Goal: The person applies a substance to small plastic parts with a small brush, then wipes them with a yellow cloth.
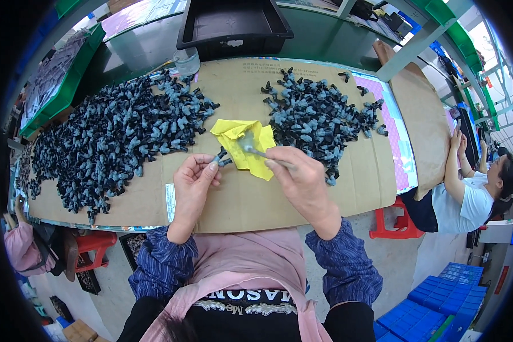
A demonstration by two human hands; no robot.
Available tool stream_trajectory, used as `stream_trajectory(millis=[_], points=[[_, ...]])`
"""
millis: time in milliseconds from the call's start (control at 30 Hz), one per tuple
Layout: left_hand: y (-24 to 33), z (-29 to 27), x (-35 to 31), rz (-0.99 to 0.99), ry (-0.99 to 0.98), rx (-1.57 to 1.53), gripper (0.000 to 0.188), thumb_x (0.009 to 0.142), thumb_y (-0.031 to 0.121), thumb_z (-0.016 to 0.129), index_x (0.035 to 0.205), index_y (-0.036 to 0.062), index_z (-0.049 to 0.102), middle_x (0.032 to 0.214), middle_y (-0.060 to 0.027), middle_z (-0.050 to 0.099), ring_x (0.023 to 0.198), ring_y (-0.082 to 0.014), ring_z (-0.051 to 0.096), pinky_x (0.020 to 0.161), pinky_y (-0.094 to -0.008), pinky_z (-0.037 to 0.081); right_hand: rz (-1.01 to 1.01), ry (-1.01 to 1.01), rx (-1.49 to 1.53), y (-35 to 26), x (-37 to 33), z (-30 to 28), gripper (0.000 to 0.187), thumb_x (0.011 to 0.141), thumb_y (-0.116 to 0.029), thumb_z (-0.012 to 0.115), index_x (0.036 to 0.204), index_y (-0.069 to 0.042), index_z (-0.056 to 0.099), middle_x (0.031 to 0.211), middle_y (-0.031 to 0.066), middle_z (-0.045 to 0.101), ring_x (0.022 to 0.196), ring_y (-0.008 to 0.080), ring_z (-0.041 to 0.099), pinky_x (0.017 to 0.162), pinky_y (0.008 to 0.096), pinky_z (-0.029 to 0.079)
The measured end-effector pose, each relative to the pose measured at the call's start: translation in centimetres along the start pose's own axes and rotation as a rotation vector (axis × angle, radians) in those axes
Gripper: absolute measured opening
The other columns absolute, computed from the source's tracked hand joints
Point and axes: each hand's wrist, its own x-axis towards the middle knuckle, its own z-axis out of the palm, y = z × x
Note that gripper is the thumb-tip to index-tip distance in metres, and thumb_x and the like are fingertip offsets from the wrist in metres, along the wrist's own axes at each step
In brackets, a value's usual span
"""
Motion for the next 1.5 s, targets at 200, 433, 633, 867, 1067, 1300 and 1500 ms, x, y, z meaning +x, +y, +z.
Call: stream_trajectory(millis=[200,433,633,867,1067,1300,1500], points=[[0.1,0.9,0.1,-0.002,0.002,0.024,0.012,0.098,0.009,0.068,0.106,-0.0005,0.067,0.084,-0.0004,0.068,0.067,-0.0029,0.058,0.057,-0.0189,0.047,0.193,0.171,0.249,0.5,-0.6,0.8,0.008,0.093,0.0,0.072,0.101,0.002,0.071,0.091,0.0094,0.071,0.074,0.0112,0.069,0.065,0.0241,0.055],[-0.3,1.1,-0.1,0.128,0.045,0.201,0.012,0.096,0.007,0.071,0.103,-0.0028,0.068,0.084,-0.0028,0.07,0.069,-0.0066,0.062,0.061,-0.0226,0.051,0.152,0.35,0.422,-2.4,-1.8,-0.3,0.01,0.097,0.002,0.065,0.106,0.006,0.069,0.101,0.0162,0.07,0.085,0.0218,0.075,0.072,0.0286,0.064],[0.0,2.0,-0.1,0.358,0.071,0.436,0.013,0.092,0.005,0.074,0.102,-0.0024,0.068,0.083,-0.0115,0.071,0.069,-0.013,0.067,0.062,-0.0268,0.054,0.044,0.331,0.394,-1.9,-2.2,0.9,0.014,0.095,0.004,0.067,0.109,0.006,0.068,0.103,0.0195,0.07,0.084,0.0232,0.075,0.071,0.0284,0.064],[-0.2,1.5,0.0,0.281,0.087,0.379,0.011,0.094,0.005,0.072,0.101,-0.0027,0.068,0.082,-0.007,0.071,0.068,-0.0102,0.065,0.062,-0.0247,0.053,0.045,0.27,0.336,-2.9,-3.1,1.1,0.014,0.092,0.004,0.071,0.105,0.005,0.069,0.1,0.0182,0.071,0.083,0.0205,0.075,0.07,0.0278,0.062],[-0.1,1.2,0.3,0.094,0.064,0.085,0.011,0.098,0.007,0.069,0.104,-0.0018,0.067,0.083,-0.002,0.069,0.068,-0.005,0.061,0.059,-0.0203,0.05,-0.001,0.224,0.208,-2.9,-3.9,0.8,0.014,0.088,0.002,0.076,0.101,0.003,0.071,0.095,0.0156,0.074,0.085,0.0233,0.073,0.073,0.0307,0.059],[0.2,1.3,0.5,0.026,0.026,-0.003,0.009,0.1,0.007,0.066,0.105,-0.0012,0.066,0.088,-0.0058,0.071,0.071,-0.0066,0.063,0.061,-0.0199,0.051,-0.019,0.305,0.184,-3.5,-2.2,0.4,0.015,0.086,0.003,0.077,0.1,0.003,0.071,0.094,0.0152,0.074,0.085,0.025,0.073,0.074,0.0316,0.059],[0.0,0.5,1.1,-0.006,0.044,-0.179,0.009,0.099,0.008,0.067,0.103,-0.0003,0.066,0.088,-0.0067,0.072,0.072,-0.0074,0.064,0.061,-0.0209,0.053,-0.078,0.207,0.129,-3.4,-3.0,0.5,0.017,0.084,0.004,0.079,0.099,0.003,0.072,0.094,0.0155,0.074,0.085,0.0252,0.073,0.073,0.0316,0.06]])
